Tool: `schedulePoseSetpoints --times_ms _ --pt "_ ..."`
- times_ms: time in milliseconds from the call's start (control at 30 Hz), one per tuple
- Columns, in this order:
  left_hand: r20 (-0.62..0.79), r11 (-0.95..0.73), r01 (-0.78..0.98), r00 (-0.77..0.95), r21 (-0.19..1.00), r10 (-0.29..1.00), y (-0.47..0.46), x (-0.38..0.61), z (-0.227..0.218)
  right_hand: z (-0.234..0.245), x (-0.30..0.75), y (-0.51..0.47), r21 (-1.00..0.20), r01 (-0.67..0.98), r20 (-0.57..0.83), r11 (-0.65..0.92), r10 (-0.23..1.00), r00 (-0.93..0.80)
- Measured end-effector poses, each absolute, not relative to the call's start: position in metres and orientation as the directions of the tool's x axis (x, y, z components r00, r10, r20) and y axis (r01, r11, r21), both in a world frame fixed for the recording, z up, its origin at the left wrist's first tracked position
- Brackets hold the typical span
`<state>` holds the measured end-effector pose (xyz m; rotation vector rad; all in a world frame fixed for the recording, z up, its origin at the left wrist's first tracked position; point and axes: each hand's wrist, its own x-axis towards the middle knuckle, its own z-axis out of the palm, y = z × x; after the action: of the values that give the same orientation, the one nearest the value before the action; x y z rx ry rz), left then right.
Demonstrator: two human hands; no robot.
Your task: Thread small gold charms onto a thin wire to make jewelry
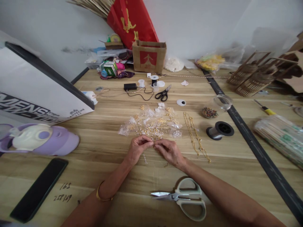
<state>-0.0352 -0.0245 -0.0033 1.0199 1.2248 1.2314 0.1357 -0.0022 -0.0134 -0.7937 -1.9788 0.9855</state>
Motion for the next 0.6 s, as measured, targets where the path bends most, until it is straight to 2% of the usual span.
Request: schedulePoseSetpoints --times_ms 300,600 --pt "-0.085 0.074 -0.114 -0.09 0.991 0.992 -0.0246 -0.0339 -0.0004 -0.0184 0.1362 -0.0041 -0.911 0.131 0.263 0.391 0.796 -0.545" --pt "-0.073 0.061 -0.124 -0.09 0.99 0.993 -0.0246 -0.0349 -0.0025 -0.0215 0.1365 -0.006 -0.914 0.139 0.254 0.38 0.806 -0.535"
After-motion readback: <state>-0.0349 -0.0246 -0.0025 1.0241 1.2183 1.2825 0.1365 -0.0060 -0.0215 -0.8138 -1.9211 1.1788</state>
